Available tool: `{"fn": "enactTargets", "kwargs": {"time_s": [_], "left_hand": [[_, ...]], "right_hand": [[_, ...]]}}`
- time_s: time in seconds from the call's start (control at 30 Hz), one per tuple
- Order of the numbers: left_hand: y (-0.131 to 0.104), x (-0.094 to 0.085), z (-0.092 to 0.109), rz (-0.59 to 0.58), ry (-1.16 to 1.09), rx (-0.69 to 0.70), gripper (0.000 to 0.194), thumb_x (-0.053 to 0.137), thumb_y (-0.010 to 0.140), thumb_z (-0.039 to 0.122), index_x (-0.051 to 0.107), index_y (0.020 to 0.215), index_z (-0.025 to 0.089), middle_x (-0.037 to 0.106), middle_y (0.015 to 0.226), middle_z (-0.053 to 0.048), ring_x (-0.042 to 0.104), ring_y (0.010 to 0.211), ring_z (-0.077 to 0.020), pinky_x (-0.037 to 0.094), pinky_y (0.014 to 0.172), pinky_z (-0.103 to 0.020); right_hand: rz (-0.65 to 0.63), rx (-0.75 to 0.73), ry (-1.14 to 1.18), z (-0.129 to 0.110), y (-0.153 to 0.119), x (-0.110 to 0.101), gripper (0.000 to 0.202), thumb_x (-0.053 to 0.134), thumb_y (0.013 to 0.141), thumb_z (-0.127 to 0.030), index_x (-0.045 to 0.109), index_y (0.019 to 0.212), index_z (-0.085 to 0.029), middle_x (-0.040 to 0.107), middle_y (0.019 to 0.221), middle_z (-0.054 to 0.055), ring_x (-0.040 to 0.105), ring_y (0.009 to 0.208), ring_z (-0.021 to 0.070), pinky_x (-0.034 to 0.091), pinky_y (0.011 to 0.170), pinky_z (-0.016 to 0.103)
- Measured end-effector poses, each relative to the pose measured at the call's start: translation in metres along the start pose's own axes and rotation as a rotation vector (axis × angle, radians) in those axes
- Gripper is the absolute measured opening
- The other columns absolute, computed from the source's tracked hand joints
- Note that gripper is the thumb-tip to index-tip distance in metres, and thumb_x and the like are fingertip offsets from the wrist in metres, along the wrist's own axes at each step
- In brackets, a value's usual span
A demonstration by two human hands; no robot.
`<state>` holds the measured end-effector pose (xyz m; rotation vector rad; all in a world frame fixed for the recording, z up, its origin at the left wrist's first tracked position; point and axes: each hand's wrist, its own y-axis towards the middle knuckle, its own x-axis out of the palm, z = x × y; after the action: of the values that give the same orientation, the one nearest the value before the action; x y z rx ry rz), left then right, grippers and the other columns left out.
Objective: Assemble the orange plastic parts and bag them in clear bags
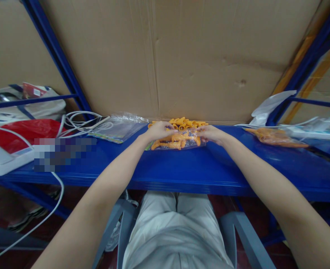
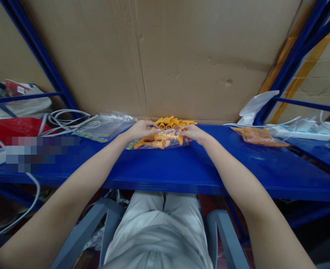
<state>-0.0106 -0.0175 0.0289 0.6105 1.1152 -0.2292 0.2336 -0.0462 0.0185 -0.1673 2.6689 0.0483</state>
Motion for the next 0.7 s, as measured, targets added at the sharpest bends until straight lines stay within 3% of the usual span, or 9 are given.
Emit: {"fn": "enactTargets", "kwargs": {"time_s": [0.1, 0.2, 0.5, 0.7], "left_hand": [[-0.003, 0.000, 0.008, -0.057, -0.113, 0.097, 0.035, 0.060, 0.082, 0.044, 0.076, 0.096, 0.016, 0.057, 0.056, 0.002, 0.046, 0.056, -0.0112, 0.035, 0.057, -0.025], [-0.004, 0.000, 0.014, -0.054, -0.134, 0.114, 0.026, 0.063, 0.081, 0.035, 0.076, 0.089, 0.014, 0.050, 0.049, 0.004, 0.040, 0.051, -0.0091, 0.031, 0.055, -0.025], [-0.005, 0.000, 0.021, 0.062, -0.197, 0.116, 0.024, 0.058, 0.081, 0.029, 0.077, 0.084, 0.014, 0.064, 0.059, 0.000, 0.050, 0.058, -0.0104, 0.036, 0.057, -0.023], [-0.003, 0.002, 0.021, 0.073, -0.180, 0.125, 0.024, 0.060, 0.080, 0.031, 0.077, 0.084, 0.015, 0.065, 0.061, -0.001, 0.051, 0.058, -0.0110, 0.037, 0.056, -0.023]], "right_hand": [[-0.035, -0.012, 0.125, 0.006, 0.007, -0.002, 0.008, 0.070, 0.080, -0.016, 0.064, 0.074, -0.014, 0.053, 0.047, -0.003, 0.040, 0.038, 0.0047, 0.028, 0.037, 0.018], [-0.064, -0.009, 0.222, 0.011, 0.011, -0.002, 0.011, 0.072, 0.078, -0.015, 0.064, 0.071, -0.014, 0.056, 0.049, -0.002, 0.043, 0.040, 0.0052, 0.032, 0.039, 0.018], [-0.160, 0.066, 0.366, 0.012, 0.010, 0.006, 0.017, 0.069, 0.081, -0.014, 0.058, 0.068, -0.015, 0.055, 0.050, -0.002, 0.045, 0.042, 0.0055, 0.036, 0.041, 0.016], [-0.107, 0.088, 0.341, 0.012, 0.011, 0.019, 0.014, 0.066, 0.082, -0.010, 0.060, 0.070, -0.015, 0.057, 0.050, -0.001, 0.047, 0.042, 0.0065, 0.041, 0.044, 0.017]]}}
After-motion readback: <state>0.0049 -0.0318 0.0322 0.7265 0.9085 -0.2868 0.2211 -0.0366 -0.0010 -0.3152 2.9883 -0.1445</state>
